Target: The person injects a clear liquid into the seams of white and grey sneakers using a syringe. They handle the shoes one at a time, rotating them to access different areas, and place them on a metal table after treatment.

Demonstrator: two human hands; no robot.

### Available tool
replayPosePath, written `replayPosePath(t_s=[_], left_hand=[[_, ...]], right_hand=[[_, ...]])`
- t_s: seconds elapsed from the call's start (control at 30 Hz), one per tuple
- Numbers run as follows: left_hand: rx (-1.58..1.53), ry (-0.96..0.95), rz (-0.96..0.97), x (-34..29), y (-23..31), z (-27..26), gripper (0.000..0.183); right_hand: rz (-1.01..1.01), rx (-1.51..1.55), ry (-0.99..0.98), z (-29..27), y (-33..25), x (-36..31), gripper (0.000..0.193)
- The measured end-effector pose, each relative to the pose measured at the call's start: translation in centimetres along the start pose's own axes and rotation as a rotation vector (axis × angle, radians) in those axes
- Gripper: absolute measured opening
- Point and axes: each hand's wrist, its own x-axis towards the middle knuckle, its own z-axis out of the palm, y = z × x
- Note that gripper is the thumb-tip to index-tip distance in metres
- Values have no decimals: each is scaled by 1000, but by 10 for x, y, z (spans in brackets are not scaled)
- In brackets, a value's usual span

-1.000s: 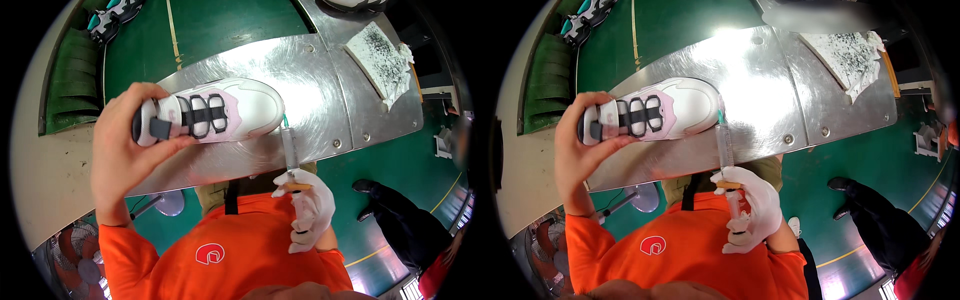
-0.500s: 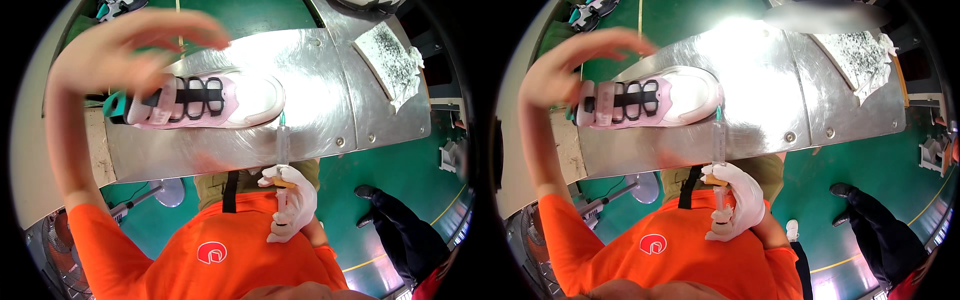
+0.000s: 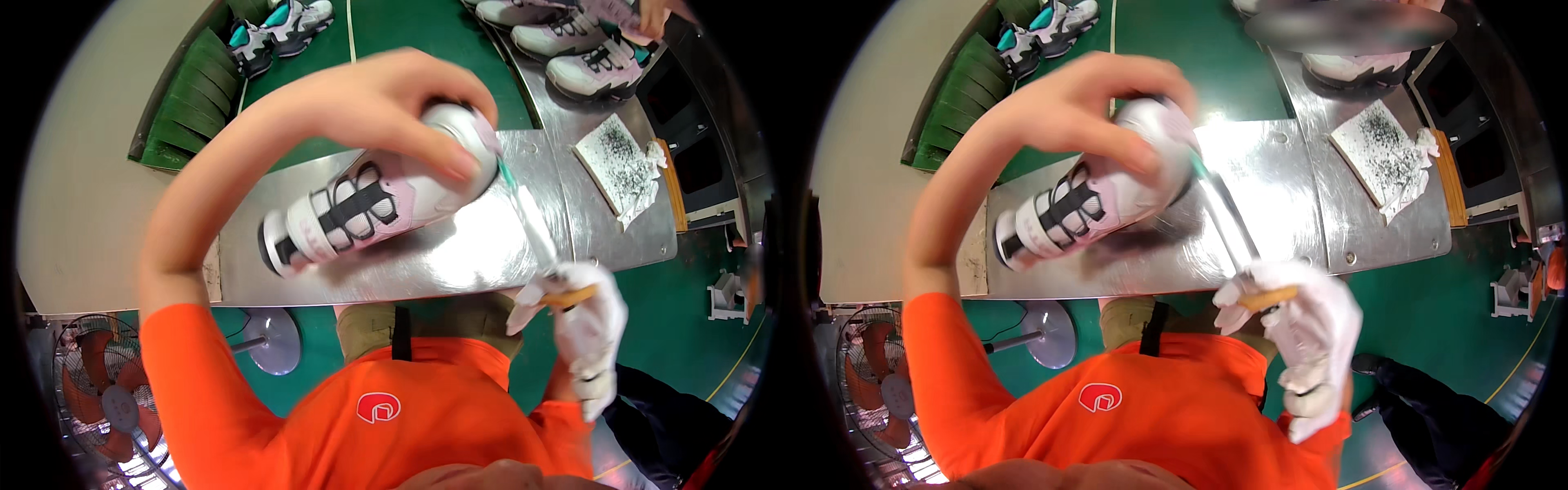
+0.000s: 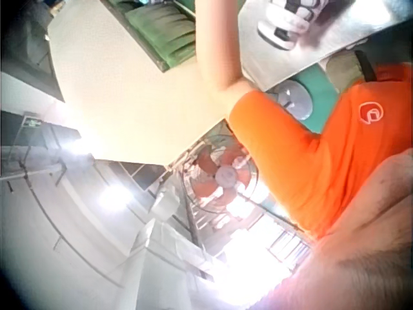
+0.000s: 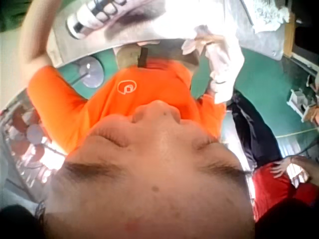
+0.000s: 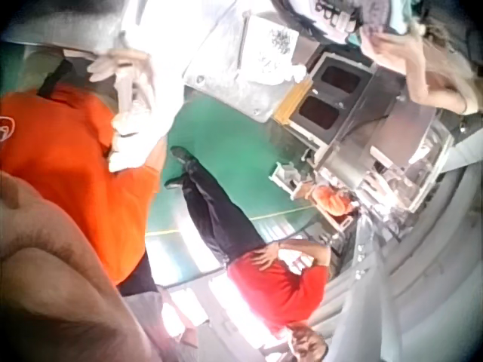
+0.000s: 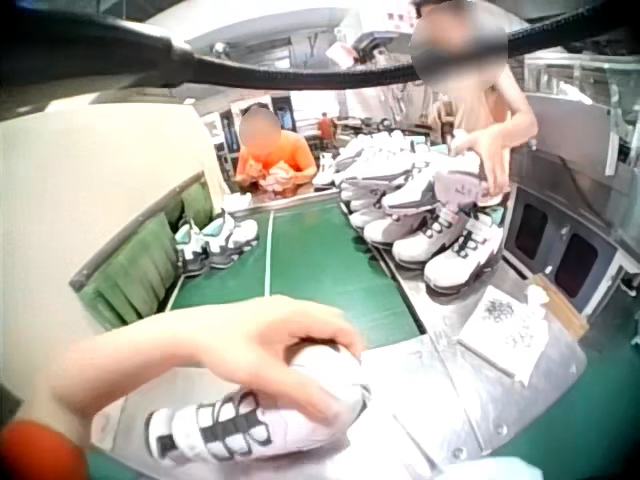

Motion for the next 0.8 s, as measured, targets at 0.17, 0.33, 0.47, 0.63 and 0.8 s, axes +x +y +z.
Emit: replayPosePath(t_s=[0.17, 0.33, 0.47, 0.63, 0.8], left_hand=[[-280, 580, 74, -86, -9, 2, 69], [-523, 864, 112, -119, -64, 39, 57], [-600, 1004, 95, -129, -95, 54, 59], [-635, 1076, 52, -132, -113, 62, 61], [-705, 1084, 57, -134, -128, 65, 63]], right_hand=[[139, -5, -359, -1, -28, 104, 74], [191, 55, -475, 31, -13, 160, 81], [241, 123, -478, 36, 10, 167, 79], [174, 177, -463, 33, 36, 171, 61], [192, 215, -439, 28, 50, 172, 44]])
